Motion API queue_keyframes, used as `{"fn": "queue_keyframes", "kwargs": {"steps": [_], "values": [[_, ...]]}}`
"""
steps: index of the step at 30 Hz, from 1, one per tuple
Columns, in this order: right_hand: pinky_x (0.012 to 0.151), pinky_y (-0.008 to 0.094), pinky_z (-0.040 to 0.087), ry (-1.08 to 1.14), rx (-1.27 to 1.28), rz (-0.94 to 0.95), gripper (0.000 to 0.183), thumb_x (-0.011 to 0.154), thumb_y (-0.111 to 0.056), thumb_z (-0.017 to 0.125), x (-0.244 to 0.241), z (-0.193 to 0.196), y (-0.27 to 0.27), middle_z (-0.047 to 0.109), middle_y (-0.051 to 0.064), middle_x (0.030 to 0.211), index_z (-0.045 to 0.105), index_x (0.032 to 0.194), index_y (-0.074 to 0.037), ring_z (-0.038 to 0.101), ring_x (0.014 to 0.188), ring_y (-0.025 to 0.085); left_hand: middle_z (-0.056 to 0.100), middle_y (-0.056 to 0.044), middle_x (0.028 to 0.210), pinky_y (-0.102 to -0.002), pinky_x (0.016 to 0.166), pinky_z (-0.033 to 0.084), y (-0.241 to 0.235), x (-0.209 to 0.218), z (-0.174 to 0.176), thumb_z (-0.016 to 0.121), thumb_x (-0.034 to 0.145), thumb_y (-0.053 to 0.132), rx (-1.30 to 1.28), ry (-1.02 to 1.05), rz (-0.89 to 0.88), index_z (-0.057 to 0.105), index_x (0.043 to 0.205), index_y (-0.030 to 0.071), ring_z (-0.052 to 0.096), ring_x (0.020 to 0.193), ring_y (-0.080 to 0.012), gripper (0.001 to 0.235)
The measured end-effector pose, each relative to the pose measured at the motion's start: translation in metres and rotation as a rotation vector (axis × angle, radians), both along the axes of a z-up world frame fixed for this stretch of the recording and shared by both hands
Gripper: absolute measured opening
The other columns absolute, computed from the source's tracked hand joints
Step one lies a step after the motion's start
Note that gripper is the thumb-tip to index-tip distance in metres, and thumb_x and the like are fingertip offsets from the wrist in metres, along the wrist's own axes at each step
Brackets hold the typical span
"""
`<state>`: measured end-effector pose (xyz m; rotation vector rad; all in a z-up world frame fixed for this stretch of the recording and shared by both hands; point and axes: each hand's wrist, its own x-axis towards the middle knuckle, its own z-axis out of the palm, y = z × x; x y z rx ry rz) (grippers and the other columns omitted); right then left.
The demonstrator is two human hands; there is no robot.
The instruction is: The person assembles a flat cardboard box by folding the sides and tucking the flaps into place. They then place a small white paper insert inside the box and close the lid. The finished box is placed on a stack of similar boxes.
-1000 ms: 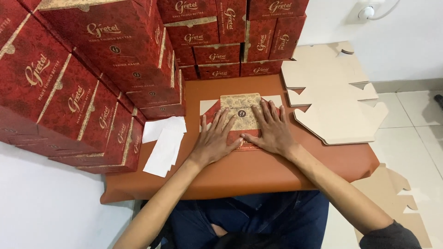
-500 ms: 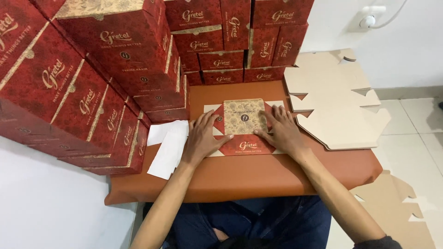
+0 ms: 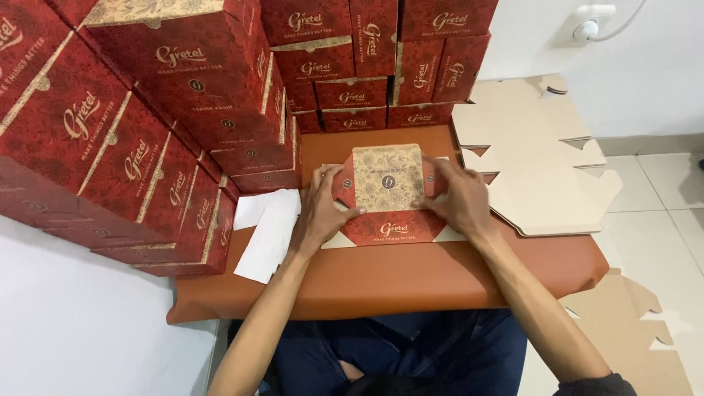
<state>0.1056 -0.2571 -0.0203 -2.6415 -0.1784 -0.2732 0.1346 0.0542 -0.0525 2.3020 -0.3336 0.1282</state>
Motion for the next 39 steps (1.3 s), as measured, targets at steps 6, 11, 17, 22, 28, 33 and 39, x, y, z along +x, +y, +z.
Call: {"fn": "queue_keyframes", "kwargs": {"steps": [6,11,17,22,28,33,39], "values": [[0.107,0.065,0.048,-0.007,0.264,-0.002,0.115,0.068,-0.019,0.1,-0.012,0.033,0.006,0.071,0.026,0.118,0.038,0.164,-0.023,0.066,0.121,0.052,0.045,-0.03,0.155,-0.066,0.123,0.035,-0.001,-0.006,0.022,0.104,0.063,0.019,-0.196,0.019,-0.095,0.022,0.174,0.022,0.046,0.147,-0.0562,0.138],[0.094,0.051,0.057,0.135,0.356,0.016,0.073,0.067,-0.022,0.102,-0.002,0.016,-0.009,0.08,0.016,0.098,0.068,0.131,-0.021,0.077,0.101,0.039,0.055,-0.034,0.151,-0.06,0.114,0.041,-0.002,-0.032,0.056,0.101,0.067,0.013,-0.156,-0.071,-0.085,0.022,0.174,0.021,0.057,0.137,-0.0551,0.133],[0.089,0.046,0.06,0.28,0.495,0.196,0.026,0.091,-0.009,0.082,-0.007,0.038,-0.022,0.084,0.018,0.099,0.084,0.116,-0.005,0.079,0.093,0.033,0.08,-0.021,0.116,-0.045,0.096,0.055,0.013,-0.031,0.037,0.093,0.083,0.025,-0.081,-0.135,-0.087,0.056,0.153,0.022,0.075,0.114,-0.0389,0.079],[0.099,0.045,0.055,0.331,0.543,0.375,0.031,0.113,-0.019,0.055,0.026,-0.032,-0.073,0.085,0.014,0.106,0.082,0.121,-0.005,0.075,0.1,0.024,0.083,-0.014,0.109,-0.041,0.089,0.062,0.036,-0.01,0.017,0.065,0.109,0.023,-0.248,-0.104,-0.25,0.078,0.131,0.016,0.078,0.108,-0.0299,0.026],[0.098,0.046,0.054,0.286,0.535,0.38,0.025,0.106,-0.014,0.065,-0.004,0.023,-0.053,0.085,0.016,0.108,0.083,0.121,-0.006,0.075,0.101,0.025,0.08,-0.022,0.123,-0.052,0.101,0.058,0.044,-0.032,0.049,0.055,0.113,0.012,-0.34,0.04,-0.409,0.075,0.134,0.003,0.073,0.115,-0.0298,0.031],[0.083,0.043,0.059,0.435,0.421,0.614,0.078,0.091,-0.073,0.056,-0.039,0.07,-0.046,0.078,0.03,0.131,0.076,0.138,-0.014,0.079,0.09,0.044,0.072,-0.029,0.139,-0.059,0.108,0.049,0.048,-0.063,0.091,0.05,0.096,0.003,-0.226,0.231,-0.681,0.064,0.149,0.007,0.074,0.111,-0.0434,0.055],[0.106,0.072,0.045,0.272,0.304,0.747,0.105,0.101,-0.079,0.016,-0.061,0.08,-0.021,0.07,0.037,0.135,0.068,0.141,0.003,0.061,0.129,0.058,0.051,-0.031,0.162,-0.069,0.123,0.016,0.036,-0.076,0.099,0.043,0.083,0.015,-0.067,0.17,-0.733,0.053,0.154,-0.005,0.044,0.15,-0.054,0.075]]}}
